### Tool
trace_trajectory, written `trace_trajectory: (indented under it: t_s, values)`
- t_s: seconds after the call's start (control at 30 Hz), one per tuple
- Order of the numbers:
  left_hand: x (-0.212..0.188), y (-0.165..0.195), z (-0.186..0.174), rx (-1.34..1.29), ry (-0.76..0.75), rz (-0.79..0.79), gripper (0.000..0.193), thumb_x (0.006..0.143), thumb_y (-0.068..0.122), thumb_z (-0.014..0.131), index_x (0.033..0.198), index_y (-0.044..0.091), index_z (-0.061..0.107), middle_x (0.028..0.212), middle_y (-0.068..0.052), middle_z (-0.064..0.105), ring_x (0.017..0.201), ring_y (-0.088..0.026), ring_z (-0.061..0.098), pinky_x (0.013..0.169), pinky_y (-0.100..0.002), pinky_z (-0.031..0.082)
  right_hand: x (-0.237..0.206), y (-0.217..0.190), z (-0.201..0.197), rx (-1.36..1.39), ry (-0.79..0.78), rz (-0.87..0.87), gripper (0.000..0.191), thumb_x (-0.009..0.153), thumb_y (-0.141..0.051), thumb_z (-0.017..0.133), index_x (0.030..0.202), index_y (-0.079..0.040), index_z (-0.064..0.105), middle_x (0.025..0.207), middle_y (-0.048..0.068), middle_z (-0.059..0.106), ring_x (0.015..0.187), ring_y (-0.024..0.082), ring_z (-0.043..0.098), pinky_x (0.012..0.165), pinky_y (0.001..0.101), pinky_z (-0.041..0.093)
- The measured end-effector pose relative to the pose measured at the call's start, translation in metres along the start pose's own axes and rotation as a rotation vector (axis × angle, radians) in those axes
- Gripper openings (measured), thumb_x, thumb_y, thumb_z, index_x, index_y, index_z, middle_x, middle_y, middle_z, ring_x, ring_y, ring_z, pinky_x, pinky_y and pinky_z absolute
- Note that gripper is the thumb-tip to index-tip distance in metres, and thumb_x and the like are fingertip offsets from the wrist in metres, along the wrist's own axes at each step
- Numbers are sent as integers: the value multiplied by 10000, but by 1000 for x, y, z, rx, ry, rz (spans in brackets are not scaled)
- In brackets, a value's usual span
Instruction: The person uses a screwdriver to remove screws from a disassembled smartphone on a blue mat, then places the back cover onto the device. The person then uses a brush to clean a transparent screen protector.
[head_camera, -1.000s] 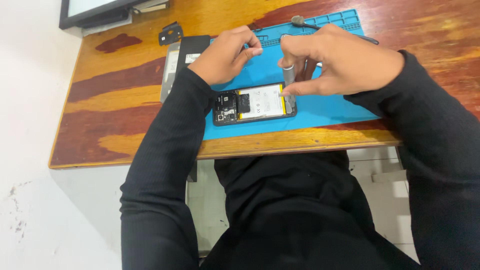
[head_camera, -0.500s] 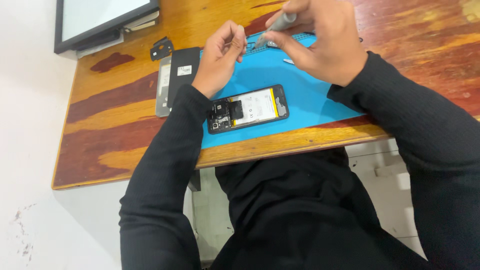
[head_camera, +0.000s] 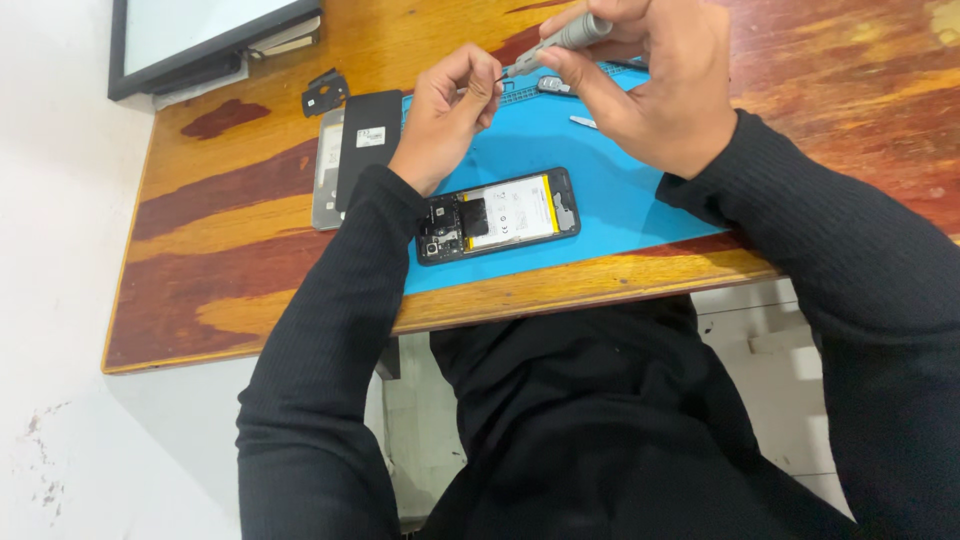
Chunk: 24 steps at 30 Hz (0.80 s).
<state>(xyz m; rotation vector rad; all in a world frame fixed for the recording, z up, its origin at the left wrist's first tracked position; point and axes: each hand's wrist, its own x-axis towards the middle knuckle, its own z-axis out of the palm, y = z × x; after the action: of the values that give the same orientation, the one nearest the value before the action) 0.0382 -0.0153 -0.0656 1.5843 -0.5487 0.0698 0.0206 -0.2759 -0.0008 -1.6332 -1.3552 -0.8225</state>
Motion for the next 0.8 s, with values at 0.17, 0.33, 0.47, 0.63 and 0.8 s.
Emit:
trace_trajectory:
  t_s: [0.17,0.33,0.47,0.63,0.8]
  values:
    - [0,2,2,1,-11,6,278,1120,329,557,995,84,596,907,44,587,798,-47,541,704,-209,445,1,-2,-1,-31,0,-22,388,1094,131,724,1222,4,381,1140,220,700,1133,293,754,935,326,659]
    - [-1,4,4,12,-31,20,271,1133,318,550,1009,79,585,881,38,594,793,-53,569,702,-216,445,2,0,-2,-39,-13,-42,387,1103,132,710,1234,-1,372,1147,219,699,1133,283,749,944,325,655]
    - [-2,4,5,97,-76,53,286,1130,329,545,1010,73,589,875,26,615,785,-67,613,695,-227,456,3,-2,-3,-45,-41,0,343,1103,121,698,1232,18,396,1143,220,692,1124,287,752,965,336,654]
    - [-1,3,3,79,-65,51,320,1144,365,514,1000,84,563,867,28,608,792,-69,617,700,-228,460,4,-6,-6,-49,-29,69,187,1137,89,723,1145,62,539,1113,204,711,1110,296,765,968,362,654]
    - [-1,2,3,75,-43,51,326,1141,376,502,1012,83,565,860,25,601,785,-65,604,687,-227,453,4,-6,-6,60,-8,85,128,1136,106,666,1163,91,542,1168,221,697,1139,296,754,987,340,655]
